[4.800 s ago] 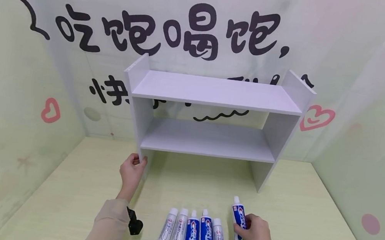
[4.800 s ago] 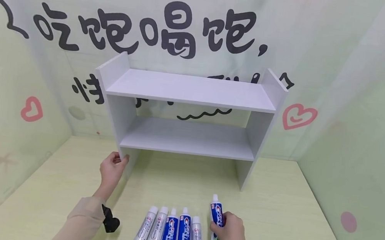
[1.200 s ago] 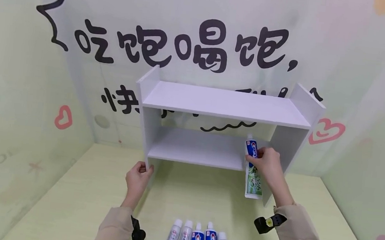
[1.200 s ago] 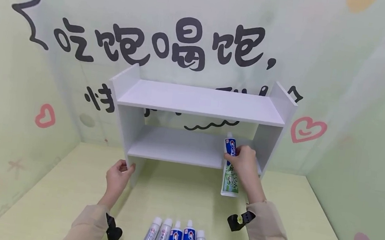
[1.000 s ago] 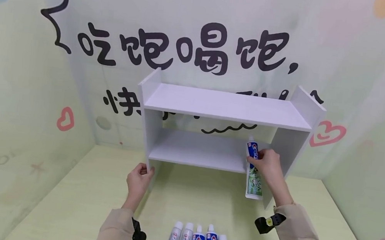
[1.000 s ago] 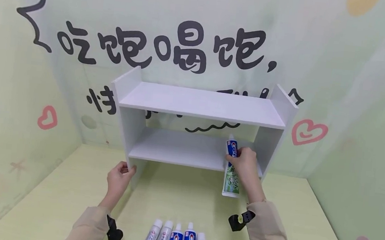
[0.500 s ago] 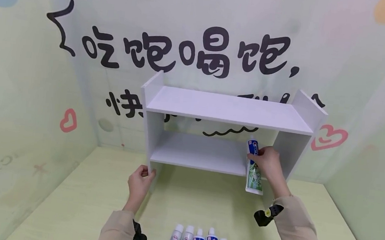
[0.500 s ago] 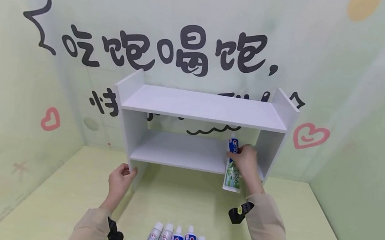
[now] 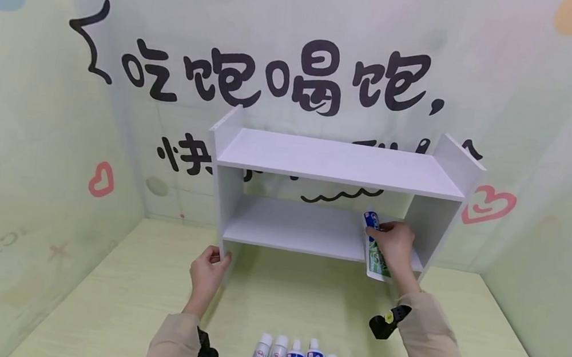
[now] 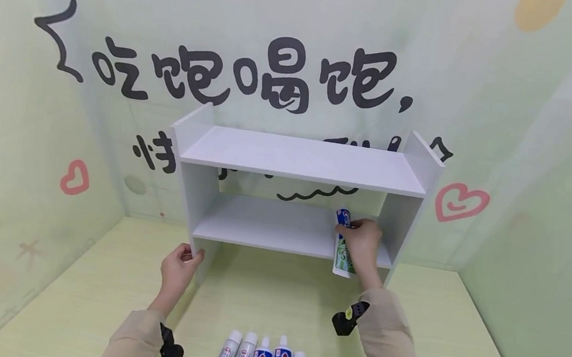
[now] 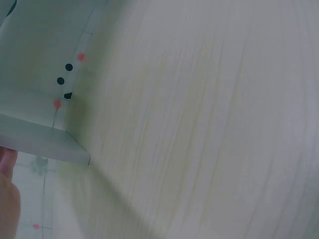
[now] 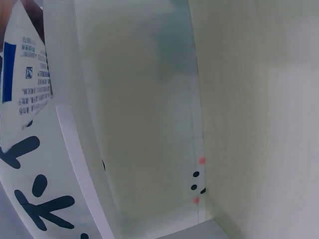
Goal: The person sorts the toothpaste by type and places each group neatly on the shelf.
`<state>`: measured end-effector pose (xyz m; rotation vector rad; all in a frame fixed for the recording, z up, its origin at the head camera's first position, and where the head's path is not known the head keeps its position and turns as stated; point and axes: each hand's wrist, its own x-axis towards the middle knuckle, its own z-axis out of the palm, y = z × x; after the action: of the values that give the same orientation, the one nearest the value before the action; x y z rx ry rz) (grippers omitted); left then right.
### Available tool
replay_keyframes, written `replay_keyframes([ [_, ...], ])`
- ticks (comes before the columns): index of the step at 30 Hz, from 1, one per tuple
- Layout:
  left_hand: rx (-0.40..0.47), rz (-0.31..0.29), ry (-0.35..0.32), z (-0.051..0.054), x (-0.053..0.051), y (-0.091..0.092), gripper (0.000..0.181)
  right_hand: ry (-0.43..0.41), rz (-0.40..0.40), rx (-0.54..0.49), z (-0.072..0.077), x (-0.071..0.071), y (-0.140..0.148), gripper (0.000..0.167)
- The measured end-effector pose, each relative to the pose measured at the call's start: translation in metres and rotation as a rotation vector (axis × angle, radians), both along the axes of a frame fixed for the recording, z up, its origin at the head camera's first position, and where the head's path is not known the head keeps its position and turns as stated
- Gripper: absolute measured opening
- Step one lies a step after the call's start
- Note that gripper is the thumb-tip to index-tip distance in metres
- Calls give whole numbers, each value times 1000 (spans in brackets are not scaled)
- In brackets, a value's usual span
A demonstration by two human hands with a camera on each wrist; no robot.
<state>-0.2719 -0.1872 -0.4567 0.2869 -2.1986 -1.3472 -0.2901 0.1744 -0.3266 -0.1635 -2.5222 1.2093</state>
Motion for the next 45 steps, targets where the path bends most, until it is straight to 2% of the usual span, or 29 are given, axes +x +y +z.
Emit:
replay_keyframes([
  [3, 6, -1, -3, -1, 1, 1, 13, 36, -15, 6, -4, 0, 0, 39],
  [13, 15, -4, 13, 2, 0, 5, 13, 52, -40, 1, -7, 2, 3, 42],
  [19, 19, -15, -6, 3, -1, 6, 14, 55, -44, -15, -5, 6, 6, 45],
  [31, 2, 2, -35, 4, 1, 5, 14, 109, -26, -84, 1, 35, 7, 46],
  [45, 5, 1, -34, 7, 2, 3, 15, 158, -11, -322, -1, 77, -8, 38],
])
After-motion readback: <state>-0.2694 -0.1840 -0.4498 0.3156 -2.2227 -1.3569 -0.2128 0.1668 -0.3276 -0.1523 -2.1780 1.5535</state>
